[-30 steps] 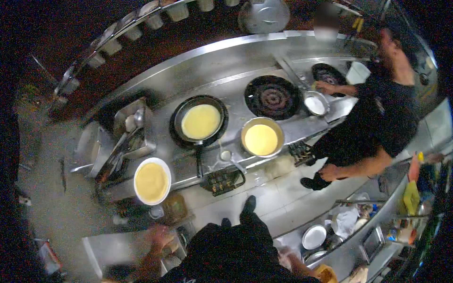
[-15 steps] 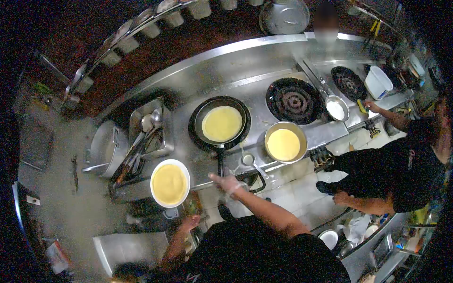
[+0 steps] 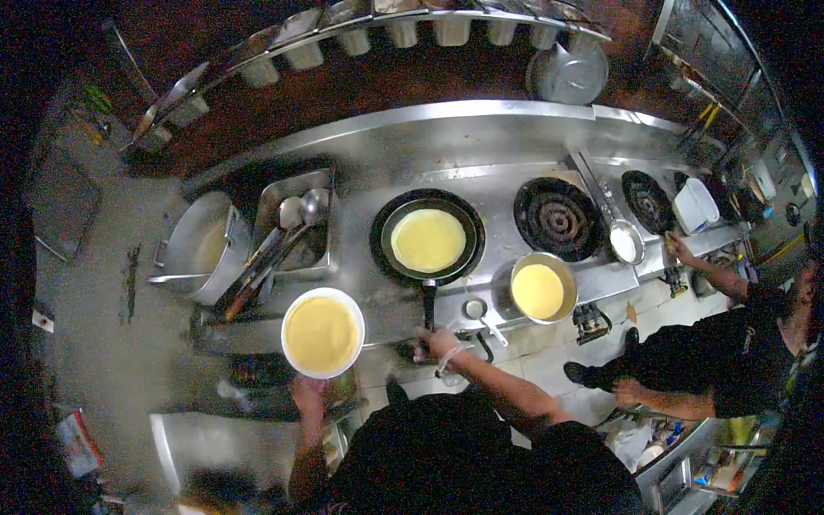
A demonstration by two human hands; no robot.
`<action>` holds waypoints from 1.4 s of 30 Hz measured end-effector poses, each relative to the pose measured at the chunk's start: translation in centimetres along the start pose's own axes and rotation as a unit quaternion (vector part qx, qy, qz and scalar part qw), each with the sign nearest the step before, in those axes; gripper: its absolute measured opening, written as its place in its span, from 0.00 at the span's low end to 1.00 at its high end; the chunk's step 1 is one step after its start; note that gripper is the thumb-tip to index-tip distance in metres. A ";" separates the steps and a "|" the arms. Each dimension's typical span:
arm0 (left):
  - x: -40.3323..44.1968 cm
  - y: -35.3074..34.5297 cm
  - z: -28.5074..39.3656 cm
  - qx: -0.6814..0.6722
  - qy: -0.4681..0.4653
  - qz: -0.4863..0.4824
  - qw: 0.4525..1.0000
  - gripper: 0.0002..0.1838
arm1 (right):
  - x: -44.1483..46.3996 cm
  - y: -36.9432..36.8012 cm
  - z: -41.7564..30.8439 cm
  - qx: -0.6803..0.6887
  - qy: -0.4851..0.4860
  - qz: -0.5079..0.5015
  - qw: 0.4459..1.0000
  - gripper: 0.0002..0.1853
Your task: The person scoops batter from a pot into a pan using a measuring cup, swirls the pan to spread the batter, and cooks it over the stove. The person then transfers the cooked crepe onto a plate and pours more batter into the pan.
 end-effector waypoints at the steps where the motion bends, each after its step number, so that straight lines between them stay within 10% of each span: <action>1: 0.7 -0.2 -0.6 -0.144 0.043 0.015 0.989 0.21 | -0.5 0.2 -0.1 -0.017 0.004 -0.012 1.000 0.15; 12: 1.5 -2.1 1.5 -0.246 0.102 0.021 0.964 0.11 | -5.8 0.2 -1.6 0.030 -0.106 -0.153 0.982 0.16; 14: 0.6 -4.1 1.8 -0.268 0.098 0.029 0.958 0.10 | -2.3 2.8 -2.5 -0.040 -0.005 -0.180 0.983 0.20; 16: 0.6 -6.0 1.0 -0.289 0.076 0.029 0.954 0.12 | 0.7 3.9 -3.0 0.209 0.026 -0.030 0.977 0.22; 23: -0.4 -9.1 3.0 -0.288 0.098 0.004 0.953 0.14 | -0.9 13.4 -2.8 -0.339 0.045 0.173 0.924 0.37; 33: 2.5 -6.4 4.2 -0.137 0.152 -0.042 0.978 0.12 | -14.3 5.6 -9.3 -0.296 -0.013 0.131 0.946 0.23; 42: 4.2 -7.7 4.6 -0.053 0.149 -0.054 0.986 0.15 | -15.1 6.7 -11.2 -0.565 0.089 0.199 0.795 0.25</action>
Point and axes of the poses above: each hand's wrist, its own x-axis towards the middle knuckle, its own y-axis out of the back of the hand, z = x × y, the point moved 9 cm from there along x, towards the middle knuckle, and after that the axes turned 10 degrees about -z, right-handed, at the moved point
